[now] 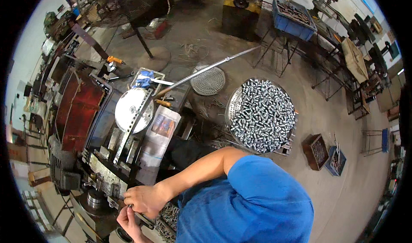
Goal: The person operates a lathe by pulling levers to engage the spindle and then picking up metal components from a bin, holding them for a moment, and placing them into a collection area.
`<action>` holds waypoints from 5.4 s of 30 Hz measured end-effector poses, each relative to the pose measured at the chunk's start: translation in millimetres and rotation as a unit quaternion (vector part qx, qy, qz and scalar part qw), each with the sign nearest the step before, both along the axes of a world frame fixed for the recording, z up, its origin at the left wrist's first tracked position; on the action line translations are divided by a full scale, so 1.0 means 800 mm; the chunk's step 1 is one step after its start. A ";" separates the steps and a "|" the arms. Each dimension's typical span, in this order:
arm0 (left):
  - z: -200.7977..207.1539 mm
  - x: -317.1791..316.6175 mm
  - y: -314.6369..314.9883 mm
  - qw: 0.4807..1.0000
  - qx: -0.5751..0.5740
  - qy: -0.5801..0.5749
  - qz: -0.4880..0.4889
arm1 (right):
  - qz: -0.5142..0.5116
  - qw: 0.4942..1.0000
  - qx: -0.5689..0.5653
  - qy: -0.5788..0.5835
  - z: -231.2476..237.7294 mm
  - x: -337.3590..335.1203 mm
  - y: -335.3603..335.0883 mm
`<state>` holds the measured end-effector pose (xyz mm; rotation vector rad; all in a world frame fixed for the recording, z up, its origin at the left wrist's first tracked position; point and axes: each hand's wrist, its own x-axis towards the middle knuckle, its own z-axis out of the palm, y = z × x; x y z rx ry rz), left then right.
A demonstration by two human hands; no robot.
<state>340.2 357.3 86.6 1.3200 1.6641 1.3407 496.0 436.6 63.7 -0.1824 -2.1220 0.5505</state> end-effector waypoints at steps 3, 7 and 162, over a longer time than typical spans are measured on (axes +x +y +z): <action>0.011 -0.040 -0.011 0.984 -0.091 0.084 -0.125 | 0.030 0.999 0.021 -0.014 0.015 0.000 -0.001; 0.033 -0.013 -0.019 0.992 -0.058 0.099 -0.052 | 0.093 0.996 0.010 -0.001 0.024 -0.009 0.001; -0.062 -0.209 -0.271 0.690 -0.368 0.299 0.546 | 0.015 0.858 0.264 -0.441 0.044 -0.275 0.129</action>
